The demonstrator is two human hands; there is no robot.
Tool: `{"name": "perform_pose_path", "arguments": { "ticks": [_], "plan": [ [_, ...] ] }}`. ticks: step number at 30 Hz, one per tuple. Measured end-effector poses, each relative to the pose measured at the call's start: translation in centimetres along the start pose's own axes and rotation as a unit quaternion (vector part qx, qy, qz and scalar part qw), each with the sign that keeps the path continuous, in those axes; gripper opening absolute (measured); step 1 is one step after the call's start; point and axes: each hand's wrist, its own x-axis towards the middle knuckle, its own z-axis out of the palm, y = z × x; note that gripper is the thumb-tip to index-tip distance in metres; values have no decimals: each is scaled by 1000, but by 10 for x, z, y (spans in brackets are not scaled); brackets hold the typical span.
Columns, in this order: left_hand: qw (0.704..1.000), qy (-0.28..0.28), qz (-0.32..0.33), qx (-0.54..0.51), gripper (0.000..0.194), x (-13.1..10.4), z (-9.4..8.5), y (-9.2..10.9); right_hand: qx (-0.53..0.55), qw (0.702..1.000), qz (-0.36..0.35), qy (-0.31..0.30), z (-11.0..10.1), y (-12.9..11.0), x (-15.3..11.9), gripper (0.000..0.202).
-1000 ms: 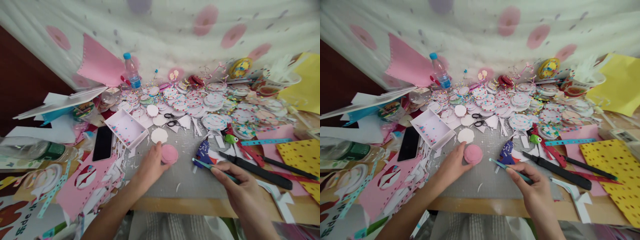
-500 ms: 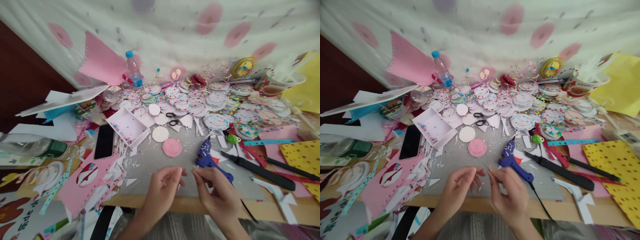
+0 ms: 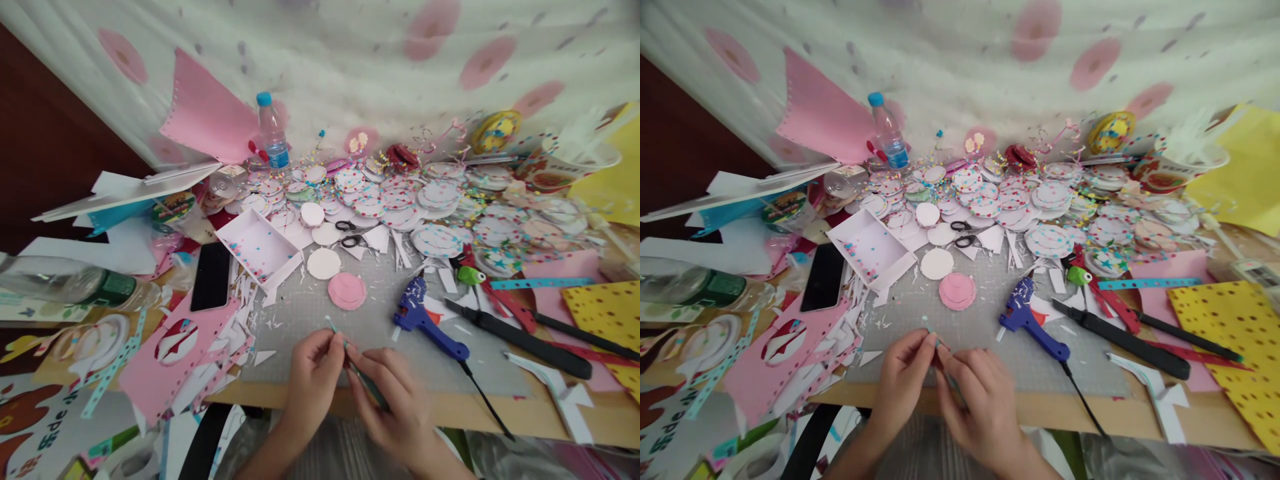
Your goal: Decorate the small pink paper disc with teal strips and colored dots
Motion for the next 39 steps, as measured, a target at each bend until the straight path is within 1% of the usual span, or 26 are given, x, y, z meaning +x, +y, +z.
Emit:
{"name": "perform_pose_path", "arguments": {
  "ticks": [2, 4, 6, 8, 11, 13, 15, 19, 23, 29, 34, 39],
  "plan": [
    [1000, -5, 11, 13, 33, -1, -6, -3, 88, 994, 62, -22, -5, -1, 2, 28],
    [999, -26, 24, 35, 32, -3, -12, -3, 154, 977, 147, -21, -10, 1, 7, 20],
    [996, -61, 43, 57, 32, -4, -19, 0, 203, 950, 236, -25, -13, 4, 14, 18],
    [990, -106, 65, 69, 32, -5, -23, 4, 258, 916, 303, -53, -15, 6, 24, 22],
    [980, -158, 95, 78, 31, -6, -26, 9, 340, 867, 351, -101, -16, 6, 39, 26],
    [975, -176, 103, 83, 29, -6, -26, 10, 373, 845, 363, -120, -15, 3, 45, 25],
    [973, -187, 101, 89, 28, -6, -26, 9, 388, 836, 367, -129, -14, 1, 48, 24],
    [972, -190, 97, 96, 26, -5, -26, 6, 391, 831, 372, -134, -15, 2, 46, 23],
    [970, -197, 109, 93, 24, -4, -27, 5, 391, 833, 366, -137, -17, 6, 43, 23],
    [967, -202, 117, 105, 23, -2, -28, 4, 396, 832, 363, -139, -18, 6, 45, 24],
    [963, -209, 124, 115, 23, -2, -30, 2, 418, 815, 375, -141, -14, 10, 40, 22],
    [962, -217, 122, 111, 25, -1, -29, 1, 451, 785, 400, -145, -13, 14, 33, 23]
  ]
}}
